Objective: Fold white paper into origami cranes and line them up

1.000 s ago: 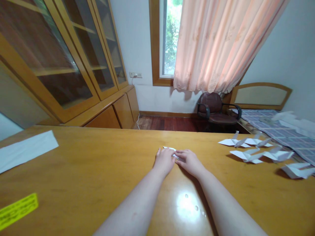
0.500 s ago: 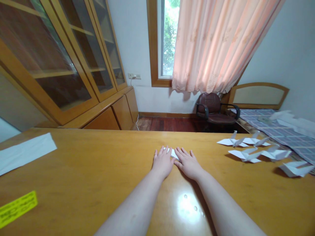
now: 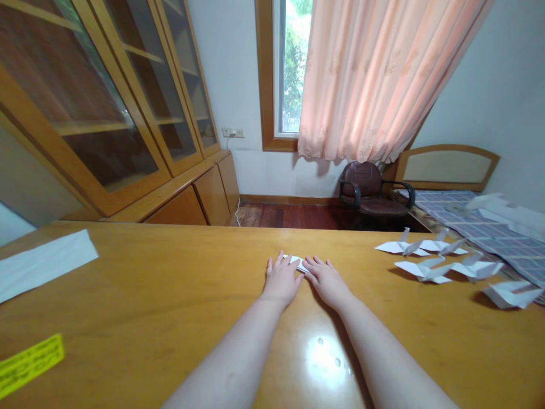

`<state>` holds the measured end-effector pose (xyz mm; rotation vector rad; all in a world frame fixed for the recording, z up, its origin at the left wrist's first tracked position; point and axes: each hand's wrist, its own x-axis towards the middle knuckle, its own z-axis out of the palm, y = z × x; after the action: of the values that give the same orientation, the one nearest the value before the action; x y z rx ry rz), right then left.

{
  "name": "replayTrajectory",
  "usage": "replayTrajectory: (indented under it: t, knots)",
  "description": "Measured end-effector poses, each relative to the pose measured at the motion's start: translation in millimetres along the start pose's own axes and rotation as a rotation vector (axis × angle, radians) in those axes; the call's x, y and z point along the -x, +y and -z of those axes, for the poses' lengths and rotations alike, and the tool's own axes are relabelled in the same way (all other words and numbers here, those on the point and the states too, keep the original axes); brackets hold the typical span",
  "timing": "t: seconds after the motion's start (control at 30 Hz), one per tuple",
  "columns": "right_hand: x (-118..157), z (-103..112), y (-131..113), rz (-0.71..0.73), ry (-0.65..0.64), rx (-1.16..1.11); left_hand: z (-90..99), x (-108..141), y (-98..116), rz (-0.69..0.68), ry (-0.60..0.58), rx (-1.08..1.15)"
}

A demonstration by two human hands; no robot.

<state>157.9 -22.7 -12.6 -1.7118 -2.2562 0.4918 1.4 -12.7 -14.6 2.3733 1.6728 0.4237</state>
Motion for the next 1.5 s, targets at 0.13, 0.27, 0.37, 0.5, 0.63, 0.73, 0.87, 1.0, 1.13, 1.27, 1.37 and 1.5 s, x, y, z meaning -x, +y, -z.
replayTrajectory:
  t: [0.13, 0.27, 0.37, 0.5, 0.63, 0.73, 0.87, 1.0, 1.13, 1.27, 1.37, 1.5]
  knots:
    - [0.0, 0.7, 0.6, -0.019, 0.011, -0.049, 2.8, -1.3, 0.7, -0.031, 0.000, 0.052]
    - [0.8, 5.0, -1.4, 0.004, 0.068, -0.123, 4.6, -0.7, 1.0, -0.042, 0.027, 0.097]
    - [0.9, 9.1, -2.6, 0.091, 0.099, -0.218, 8.1, 0.6, 2.6, -0.056, 0.060, 0.123]
    - [0.8, 10.6, -2.4, 0.073, 0.135, -0.167, 13.4, 0.8, 5.1, -0.035, 0.033, 0.124]
    - [1.2, 8.7, -1.6, 0.049, 0.139, -0.092, 14.5, -0.6, 4.7, -0.028, 0.023, 0.110]
    - [1.3, 8.1, -1.7, 0.048, 0.133, -0.080, 13.7, -1.4, 3.9, -0.035, 0.032, 0.097]
    - [1.4, 8.3, -2.1, 0.072, 0.142, -0.054, 14.0, -1.5, 4.7, -0.039, 0.009, 0.092]
    - [1.8, 8.6, -1.9, 0.072, 0.154, 0.013, 15.4, -1.6, 6.4, -0.042, 0.021, 0.128]
    - [2.6, 9.2, -2.0, 0.054, 0.196, 0.051, 14.8, -2.2, 6.4, 0.022, 0.150, 0.172]
    - [3.5, 10.2, -2.4, 0.042, 0.281, 0.019, 11.5, -2.5, 4.9, 0.147, 0.246, 0.174]
    - [3.8, 10.4, -1.4, 0.014, 0.336, -0.033, 8.5, -3.0, 4.1, 0.224, 0.296, 0.166]
    - [4.2, 10.5, 1.0, -0.021, 0.482, -0.148, 5.0, -4.0, 3.1, 0.311, 0.277, 0.172]
